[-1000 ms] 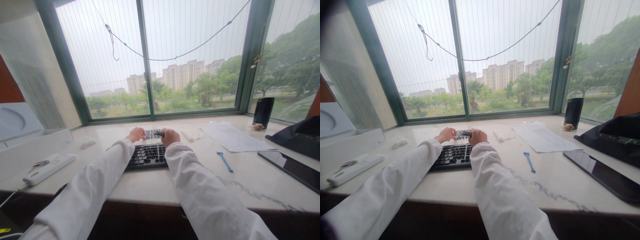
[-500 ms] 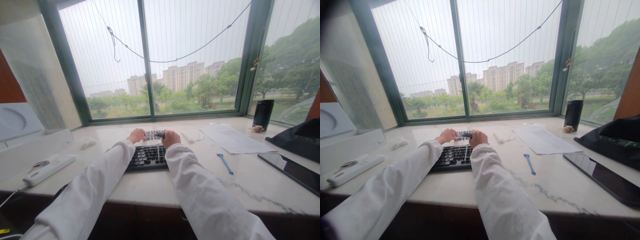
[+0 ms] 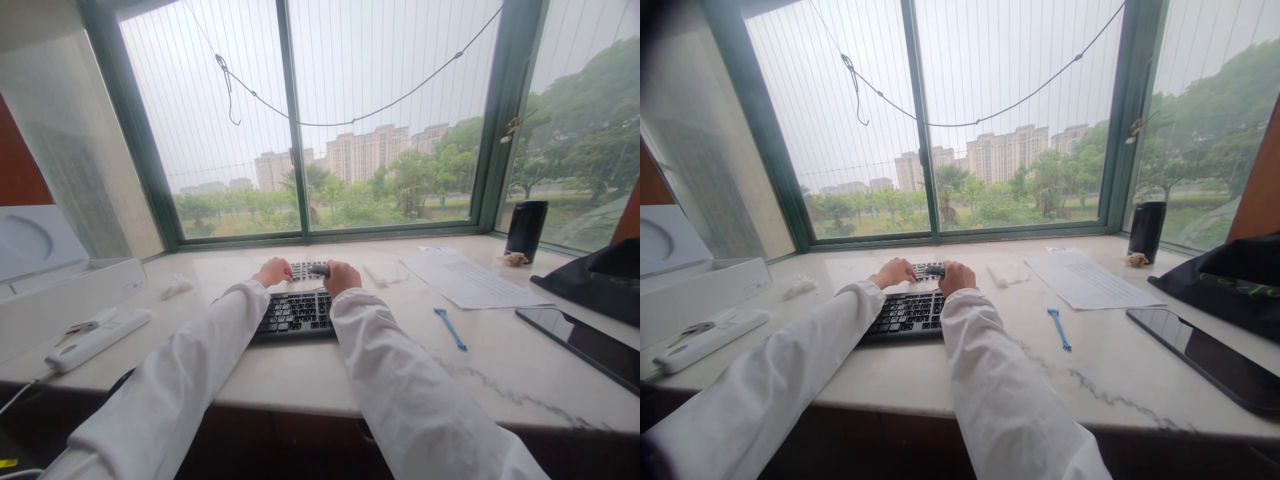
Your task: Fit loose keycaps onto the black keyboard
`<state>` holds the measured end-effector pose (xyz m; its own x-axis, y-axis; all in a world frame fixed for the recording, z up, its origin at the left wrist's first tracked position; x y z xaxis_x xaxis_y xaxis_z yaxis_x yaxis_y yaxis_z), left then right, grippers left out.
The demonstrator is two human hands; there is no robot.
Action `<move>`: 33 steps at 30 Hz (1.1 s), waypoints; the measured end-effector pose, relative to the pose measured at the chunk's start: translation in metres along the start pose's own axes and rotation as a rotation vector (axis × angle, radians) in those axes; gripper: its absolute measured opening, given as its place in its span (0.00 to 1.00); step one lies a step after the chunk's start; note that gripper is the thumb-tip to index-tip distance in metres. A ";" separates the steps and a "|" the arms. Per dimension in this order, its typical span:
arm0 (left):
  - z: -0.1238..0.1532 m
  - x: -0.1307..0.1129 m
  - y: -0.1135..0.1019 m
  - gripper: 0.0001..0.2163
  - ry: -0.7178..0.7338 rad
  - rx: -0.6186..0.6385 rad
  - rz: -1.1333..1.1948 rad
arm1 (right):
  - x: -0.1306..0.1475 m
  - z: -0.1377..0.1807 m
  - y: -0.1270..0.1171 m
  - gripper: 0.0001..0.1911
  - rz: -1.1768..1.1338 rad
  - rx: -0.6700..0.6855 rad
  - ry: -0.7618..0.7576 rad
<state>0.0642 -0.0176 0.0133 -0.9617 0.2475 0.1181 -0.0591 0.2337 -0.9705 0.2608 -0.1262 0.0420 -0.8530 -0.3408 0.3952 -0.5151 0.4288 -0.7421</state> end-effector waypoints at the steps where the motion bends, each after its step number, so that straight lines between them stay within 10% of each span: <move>1: 0.000 0.000 0.000 0.10 0.005 0.002 0.000 | 0.000 0.000 0.000 0.09 -0.001 -0.003 -0.002; 33: -0.006 0.026 0.008 0.13 -0.033 0.183 -0.058 | -0.002 -0.001 0.003 0.08 0.021 0.010 0.008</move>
<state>0.0402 -0.0038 0.0095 -0.9632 0.2071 0.1714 -0.1599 0.0712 -0.9846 0.2605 -0.1237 0.0395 -0.8644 -0.3249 0.3837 -0.4961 0.4275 -0.7557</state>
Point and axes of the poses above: each hand's wrist, its own z-axis away from the middle knuckle, its own y-axis out of the palm, x = y × z, the point moved 9 cm from there along -z, towards the middle knuckle, and after that the axes turned 11 degrees about -z, right-handed, at the moved point
